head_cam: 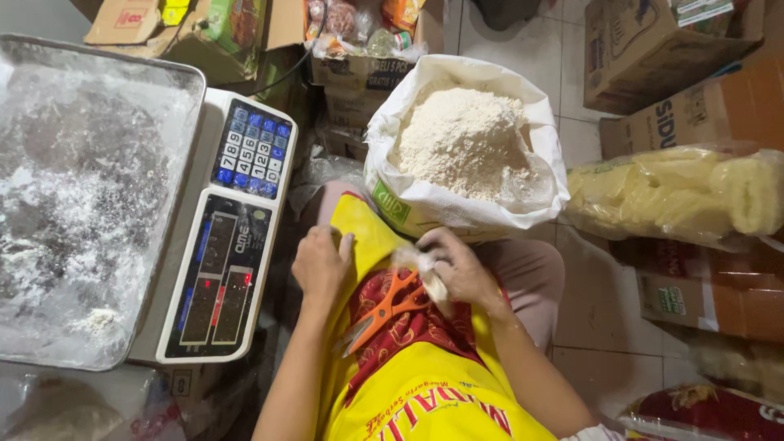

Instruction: The person scoops flour from a large sack into small plastic bags, weighs each bag on a digital scale, and sets the filled bags aside. The person repeats this process multiple times.

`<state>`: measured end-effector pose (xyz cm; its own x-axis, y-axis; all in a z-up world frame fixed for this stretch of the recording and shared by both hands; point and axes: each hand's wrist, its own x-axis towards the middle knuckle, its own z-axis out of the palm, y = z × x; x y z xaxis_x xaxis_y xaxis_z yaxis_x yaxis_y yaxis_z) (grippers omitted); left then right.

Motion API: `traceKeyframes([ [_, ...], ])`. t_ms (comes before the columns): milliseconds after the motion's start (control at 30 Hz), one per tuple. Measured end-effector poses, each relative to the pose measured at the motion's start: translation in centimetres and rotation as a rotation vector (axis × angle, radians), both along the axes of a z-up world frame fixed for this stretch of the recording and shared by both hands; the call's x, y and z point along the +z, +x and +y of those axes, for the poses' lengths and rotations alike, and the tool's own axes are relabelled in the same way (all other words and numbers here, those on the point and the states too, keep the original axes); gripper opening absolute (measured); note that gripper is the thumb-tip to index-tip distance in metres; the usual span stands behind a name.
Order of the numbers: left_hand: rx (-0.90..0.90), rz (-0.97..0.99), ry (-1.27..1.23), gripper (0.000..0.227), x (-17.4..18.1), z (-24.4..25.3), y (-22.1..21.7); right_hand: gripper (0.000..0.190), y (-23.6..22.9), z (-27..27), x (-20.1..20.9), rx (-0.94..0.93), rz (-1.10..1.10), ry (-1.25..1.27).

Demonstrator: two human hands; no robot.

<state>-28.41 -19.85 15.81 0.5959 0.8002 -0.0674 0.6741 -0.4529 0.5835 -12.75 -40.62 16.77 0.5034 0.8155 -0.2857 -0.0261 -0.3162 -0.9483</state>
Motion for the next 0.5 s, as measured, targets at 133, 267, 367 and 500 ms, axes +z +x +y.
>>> traceKeyframes([
  [133, 0.003, -0.008, 0.109, 0.044, -1.8, 0.7, 1.4, 0.045, -2.1, 0.5, 0.0, 0.283, 0.122, -0.189],
  [267, -0.026, 0.112, 0.034, 0.031, -3.7, 1.7, 2.2, 0.058, -3.0, 1.4, 1.1, 0.569, -0.627, -0.324],
  [367, 0.033, -0.015, 0.079, 0.021, -5.8, 2.6, 2.4, 0.057, -3.0, 2.3, 1.7, 0.652, -0.699, -0.335],
  [500, 0.225, -0.130, -0.014, 0.031, -10.5, 5.5, 1.8, 0.053, -3.4, 2.7, 1.3, 0.721, -0.795, -0.347],
])
